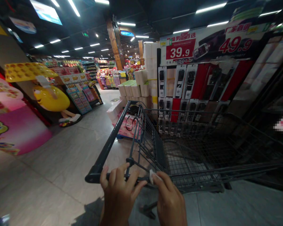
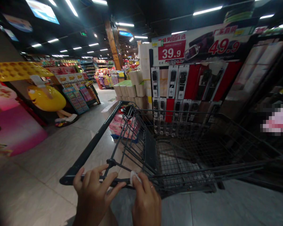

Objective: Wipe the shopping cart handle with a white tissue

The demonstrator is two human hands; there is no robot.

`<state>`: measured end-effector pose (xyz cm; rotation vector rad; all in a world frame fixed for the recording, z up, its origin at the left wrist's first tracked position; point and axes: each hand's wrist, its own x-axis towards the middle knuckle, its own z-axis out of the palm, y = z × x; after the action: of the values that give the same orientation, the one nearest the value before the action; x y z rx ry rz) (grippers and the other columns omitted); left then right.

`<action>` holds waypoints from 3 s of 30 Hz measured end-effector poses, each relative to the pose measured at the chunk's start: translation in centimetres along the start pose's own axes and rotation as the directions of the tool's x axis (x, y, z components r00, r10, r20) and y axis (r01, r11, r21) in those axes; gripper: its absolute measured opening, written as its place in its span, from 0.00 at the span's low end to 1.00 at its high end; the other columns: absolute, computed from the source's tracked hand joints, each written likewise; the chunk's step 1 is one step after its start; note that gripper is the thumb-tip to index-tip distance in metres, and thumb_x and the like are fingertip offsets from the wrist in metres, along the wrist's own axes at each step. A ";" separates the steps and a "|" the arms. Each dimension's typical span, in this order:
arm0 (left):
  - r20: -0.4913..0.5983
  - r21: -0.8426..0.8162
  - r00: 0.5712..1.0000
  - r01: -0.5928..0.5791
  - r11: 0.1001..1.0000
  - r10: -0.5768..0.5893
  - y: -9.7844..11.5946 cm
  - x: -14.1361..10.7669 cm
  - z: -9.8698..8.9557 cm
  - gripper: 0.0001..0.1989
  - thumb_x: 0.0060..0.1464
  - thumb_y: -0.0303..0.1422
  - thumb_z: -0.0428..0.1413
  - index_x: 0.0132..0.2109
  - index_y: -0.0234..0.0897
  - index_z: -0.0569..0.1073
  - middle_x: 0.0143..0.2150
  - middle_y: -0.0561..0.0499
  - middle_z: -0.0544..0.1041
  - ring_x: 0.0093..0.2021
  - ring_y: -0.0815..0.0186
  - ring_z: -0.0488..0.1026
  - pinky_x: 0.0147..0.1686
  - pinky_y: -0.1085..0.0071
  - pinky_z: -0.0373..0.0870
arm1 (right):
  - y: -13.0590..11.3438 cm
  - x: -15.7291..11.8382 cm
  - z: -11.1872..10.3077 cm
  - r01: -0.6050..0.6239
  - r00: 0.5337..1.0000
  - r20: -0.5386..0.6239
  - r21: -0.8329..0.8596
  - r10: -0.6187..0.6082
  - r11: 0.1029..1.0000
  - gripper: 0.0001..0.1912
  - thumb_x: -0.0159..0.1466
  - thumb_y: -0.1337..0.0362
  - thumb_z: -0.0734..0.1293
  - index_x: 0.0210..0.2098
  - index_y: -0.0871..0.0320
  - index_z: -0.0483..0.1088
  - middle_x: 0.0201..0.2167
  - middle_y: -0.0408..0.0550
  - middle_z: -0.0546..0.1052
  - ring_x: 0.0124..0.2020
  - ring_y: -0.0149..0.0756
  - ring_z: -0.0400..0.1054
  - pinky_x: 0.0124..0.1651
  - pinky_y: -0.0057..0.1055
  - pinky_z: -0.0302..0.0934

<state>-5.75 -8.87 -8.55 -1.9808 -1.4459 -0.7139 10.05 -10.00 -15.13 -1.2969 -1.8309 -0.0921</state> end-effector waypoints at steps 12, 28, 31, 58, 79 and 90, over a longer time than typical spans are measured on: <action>-0.002 0.021 1.000 -0.011 1.000 0.011 0.0 0.0 -0.1 0.11 0.51 0.45 0.55 0.32 0.45 0.76 0.41 0.48 0.72 0.39 0.62 0.65 0.56 0.53 0.47 | -0.5 0.2 0.5 0.013 1.000 -0.002 0.030 -0.013 0.999 0.23 0.58 0.78 0.54 0.46 0.56 0.70 0.43 0.50 0.77 0.36 0.34 0.75 0.36 0.26 0.69; -0.022 -0.016 0.998 0.063 0.998 -0.063 0.6 0.0 0.0 0.14 0.53 0.45 0.52 0.30 0.44 0.76 0.40 0.47 0.72 0.39 0.60 0.64 0.55 0.52 0.47 | -1.1 0.3 -0.1 -0.006 1.000 -0.029 0.140 0.010 0.990 0.20 0.62 0.74 0.55 0.49 0.56 0.68 0.45 0.53 0.75 0.42 0.35 0.74 0.37 0.25 0.70; -0.033 -0.035 0.996 0.077 0.996 -0.078 1.0 0.2 0.0 0.15 0.53 0.46 0.52 0.29 0.44 0.76 0.39 0.47 0.72 0.39 0.61 0.63 0.55 0.52 0.47 | -1.0 -0.6 1.3 -0.011 0.997 -0.073 0.121 0.020 0.993 0.18 0.64 0.73 0.54 0.49 0.57 0.68 0.44 0.55 0.76 0.43 0.36 0.74 0.38 0.27 0.71; -0.009 0.016 1.000 -0.012 1.000 0.013 -0.1 -0.1 0.2 0.10 0.48 0.45 0.58 0.32 0.46 0.76 0.40 0.48 0.71 0.39 0.61 0.65 0.52 0.54 0.49 | 1.6 -4.4 5.3 -0.031 0.944 -0.325 0.091 0.059 0.995 0.09 0.65 0.68 0.60 0.38 0.58 0.72 0.34 0.54 0.75 0.33 0.35 0.73 0.30 0.26 0.67; -0.004 -0.006 1.000 -0.001 1.000 0.001 0.0 -0.1 0.1 0.10 0.47 0.46 0.58 0.32 0.46 0.76 0.41 0.47 0.71 0.39 0.61 0.65 0.52 0.55 0.49 | -0.7 -4.3 4.2 -0.210 0.903 -0.265 0.417 0.339 0.884 0.13 0.62 0.69 0.63 0.47 0.59 0.68 0.42 0.56 0.71 0.41 0.37 0.71 0.35 0.26 0.69; -0.008 -0.029 1.000 0.014 0.999 -0.014 0.2 0.0 0.1 0.10 0.47 0.45 0.58 0.31 0.45 0.76 0.40 0.47 0.71 0.40 0.60 0.65 0.53 0.54 0.50 | 2.3 -4.8 2.4 -0.289 0.922 -0.186 0.256 0.340 0.923 0.08 0.61 0.70 0.61 0.26 0.56 0.63 0.22 0.41 0.65 0.21 0.27 0.61 0.24 0.21 0.58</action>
<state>-5.53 -8.86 -8.69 -1.9884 -1.4537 -0.7522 10.88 -11.24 -20.74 -1.3441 -1.3759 0.1341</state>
